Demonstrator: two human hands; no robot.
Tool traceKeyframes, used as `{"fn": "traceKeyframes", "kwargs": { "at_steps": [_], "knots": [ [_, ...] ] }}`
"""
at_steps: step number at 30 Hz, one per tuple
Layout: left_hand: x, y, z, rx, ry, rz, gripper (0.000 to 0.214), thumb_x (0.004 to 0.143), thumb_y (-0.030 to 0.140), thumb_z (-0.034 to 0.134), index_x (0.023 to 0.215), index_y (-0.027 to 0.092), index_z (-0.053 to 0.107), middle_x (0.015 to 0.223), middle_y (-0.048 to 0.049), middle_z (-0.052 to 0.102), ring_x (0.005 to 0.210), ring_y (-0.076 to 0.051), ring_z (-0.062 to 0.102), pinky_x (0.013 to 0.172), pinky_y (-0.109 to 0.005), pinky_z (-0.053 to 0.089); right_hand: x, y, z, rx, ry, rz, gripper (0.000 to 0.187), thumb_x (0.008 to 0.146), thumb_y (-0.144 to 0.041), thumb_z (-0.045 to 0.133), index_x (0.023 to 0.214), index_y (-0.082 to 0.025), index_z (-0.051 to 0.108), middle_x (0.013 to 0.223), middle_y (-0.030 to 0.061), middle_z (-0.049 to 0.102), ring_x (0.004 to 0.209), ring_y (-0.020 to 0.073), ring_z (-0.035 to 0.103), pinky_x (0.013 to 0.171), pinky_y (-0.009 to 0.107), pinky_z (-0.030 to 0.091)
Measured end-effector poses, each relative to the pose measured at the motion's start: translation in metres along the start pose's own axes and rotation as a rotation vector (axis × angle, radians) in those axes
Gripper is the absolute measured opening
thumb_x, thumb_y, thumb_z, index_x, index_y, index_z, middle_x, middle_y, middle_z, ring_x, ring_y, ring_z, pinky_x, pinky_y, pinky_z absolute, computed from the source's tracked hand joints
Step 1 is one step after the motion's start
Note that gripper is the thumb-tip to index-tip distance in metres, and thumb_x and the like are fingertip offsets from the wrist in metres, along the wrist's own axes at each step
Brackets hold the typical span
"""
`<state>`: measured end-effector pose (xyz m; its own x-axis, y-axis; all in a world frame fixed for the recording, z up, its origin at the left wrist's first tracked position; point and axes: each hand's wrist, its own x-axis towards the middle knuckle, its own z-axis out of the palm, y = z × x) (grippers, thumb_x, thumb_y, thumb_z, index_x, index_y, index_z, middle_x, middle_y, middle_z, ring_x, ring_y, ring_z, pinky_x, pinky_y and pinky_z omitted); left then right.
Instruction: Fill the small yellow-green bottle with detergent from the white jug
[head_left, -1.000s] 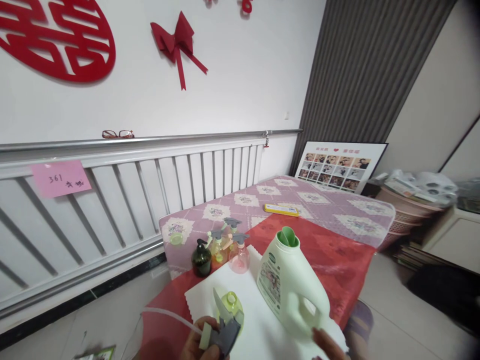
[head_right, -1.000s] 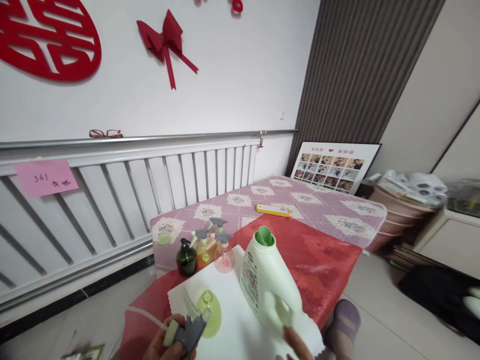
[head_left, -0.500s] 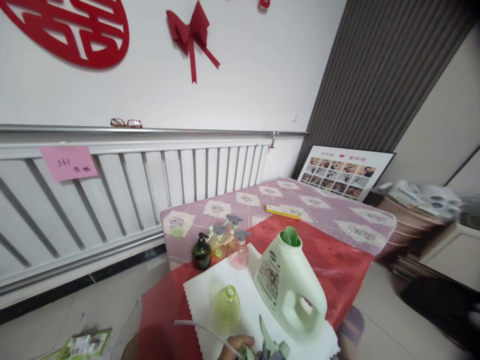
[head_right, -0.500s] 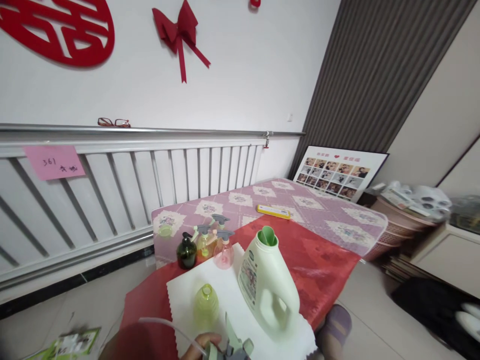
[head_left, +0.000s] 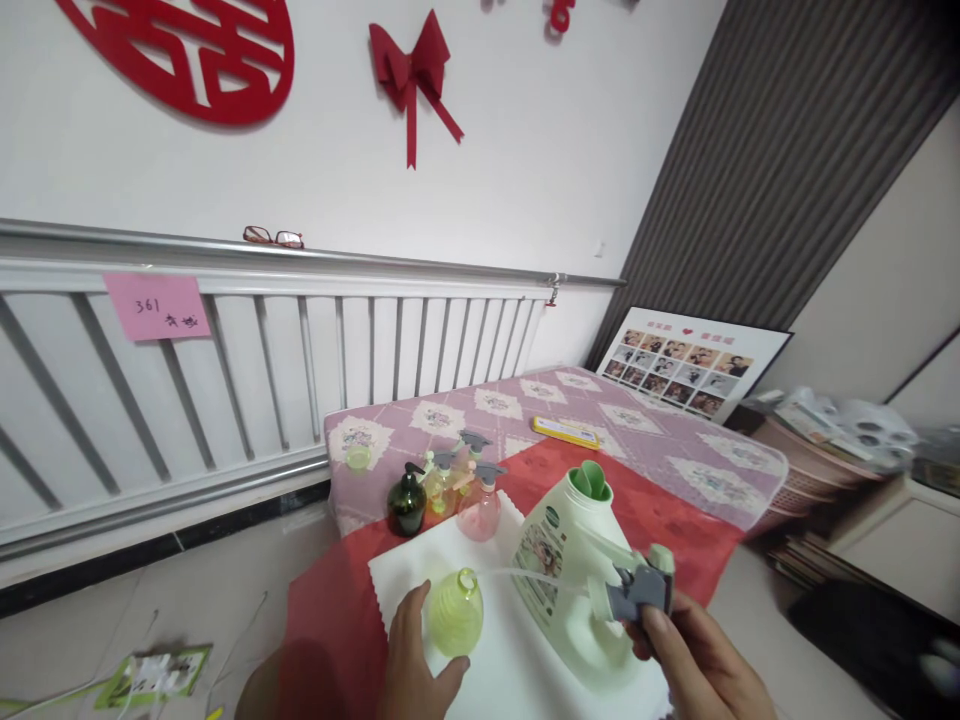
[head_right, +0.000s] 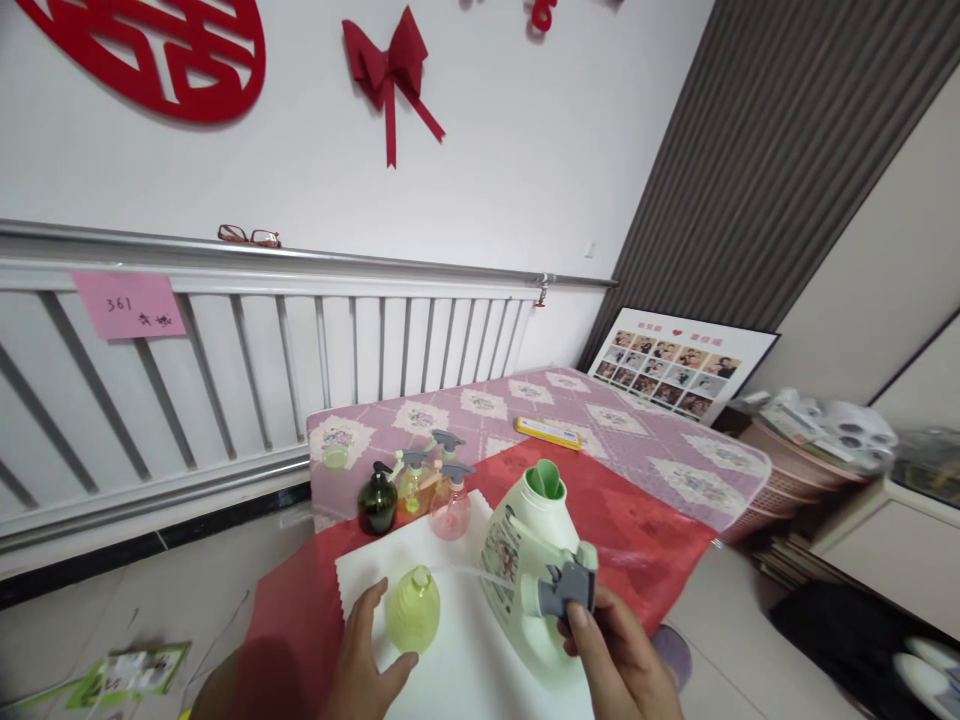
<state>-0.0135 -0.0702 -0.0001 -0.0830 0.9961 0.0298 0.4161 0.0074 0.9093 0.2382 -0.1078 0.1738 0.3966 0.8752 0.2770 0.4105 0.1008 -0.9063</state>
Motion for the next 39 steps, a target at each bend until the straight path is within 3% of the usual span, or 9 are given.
{"fn": "traceKeyframes", "kwargs": {
  "at_steps": [3, 8, 16, 21, 29, 39],
  "knots": [
    [0.011, 0.002, 0.003, 0.117, -0.096, -0.008, 0.093, 0.061, 0.026, 0.062, 0.145, 0.008, 0.026, 0.155, -0.018, 0.035, 0.146, -0.03, 0.028, 0.122, -0.043, 0.023, 0.009, -0.016, 0.003, -0.127, -0.073, -0.141, 0.031, 0.08, -0.052, 0.063, 0.091, -0.024, 0.067, 0.076, 0.0017, 0.071, 0.068, 0.0179, 0.066, 0.06, 0.022, 0.054],
    [0.019, 0.004, 0.011, 0.225, -0.101, 0.012, 0.096, 0.058, 0.025, 0.064, 0.146, 0.01, 0.028, 0.155, -0.0148, 0.038, 0.144, -0.029, 0.032, 0.121, -0.04, 0.024, 0.022, -0.043, 0.013, -0.309, -0.186, -0.344, 0.023, 0.086, -0.045, 0.057, 0.093, -0.025, 0.064, 0.084, 0.0026, 0.07, 0.076, 0.0189, 0.067, 0.067, 0.025, 0.053],
    [0.018, -0.006, 0.018, 0.259, -0.102, 0.013, 0.096, 0.057, 0.027, 0.064, 0.145, 0.011, 0.03, 0.152, -0.012, 0.043, 0.141, -0.028, 0.036, 0.119, -0.037, 0.024, 0.039, -0.068, 0.043, -0.423, -0.352, -0.404, 0.025, 0.091, -0.045, 0.05, 0.09, -0.023, 0.062, 0.076, 0.0017, 0.065, 0.066, 0.0176, 0.061, 0.061, 0.028, 0.05],
    [0.017, -0.005, 0.016, 0.255, -0.124, 0.018, 0.095, 0.059, 0.029, 0.064, 0.146, 0.013, 0.03, 0.151, -0.01, 0.045, 0.14, -0.026, 0.038, 0.119, -0.037, 0.025, 0.042, -0.078, 0.071, -0.464, -0.564, -0.384, 0.024, 0.094, -0.041, 0.045, 0.09, -0.023, 0.061, 0.084, 0.0026, 0.066, 0.072, 0.018, 0.062, 0.067, 0.029, 0.048],
    [0.017, -0.004, 0.012, 0.213, -0.137, 0.047, 0.092, 0.06, 0.029, 0.062, 0.146, 0.013, 0.032, 0.15, -0.0103, 0.047, 0.138, -0.027, 0.039, 0.118, -0.04, 0.025, 0.042, -0.061, 0.109, -0.548, -0.724, -0.359, 0.021, 0.093, -0.034, 0.048, 0.088, -0.022, 0.064, 0.083, 0.0044, 0.07, 0.077, 0.021, 0.064, 0.071, 0.033, 0.047],
    [0.018, -0.005, 0.012, 0.184, -0.137, 0.038, 0.091, 0.06, 0.028, 0.062, 0.145, 0.012, 0.034, 0.149, -0.0123, 0.048, 0.138, -0.029, 0.04, 0.118, -0.045, 0.026, 0.036, -0.04, 0.125, -0.466, -0.712, -0.372, 0.018, 0.089, -0.033, 0.055, 0.086, -0.024, 0.069, 0.08, 0.0028, 0.071, 0.075, 0.0212, 0.066, 0.07, 0.032, 0.049]
  ]
}}
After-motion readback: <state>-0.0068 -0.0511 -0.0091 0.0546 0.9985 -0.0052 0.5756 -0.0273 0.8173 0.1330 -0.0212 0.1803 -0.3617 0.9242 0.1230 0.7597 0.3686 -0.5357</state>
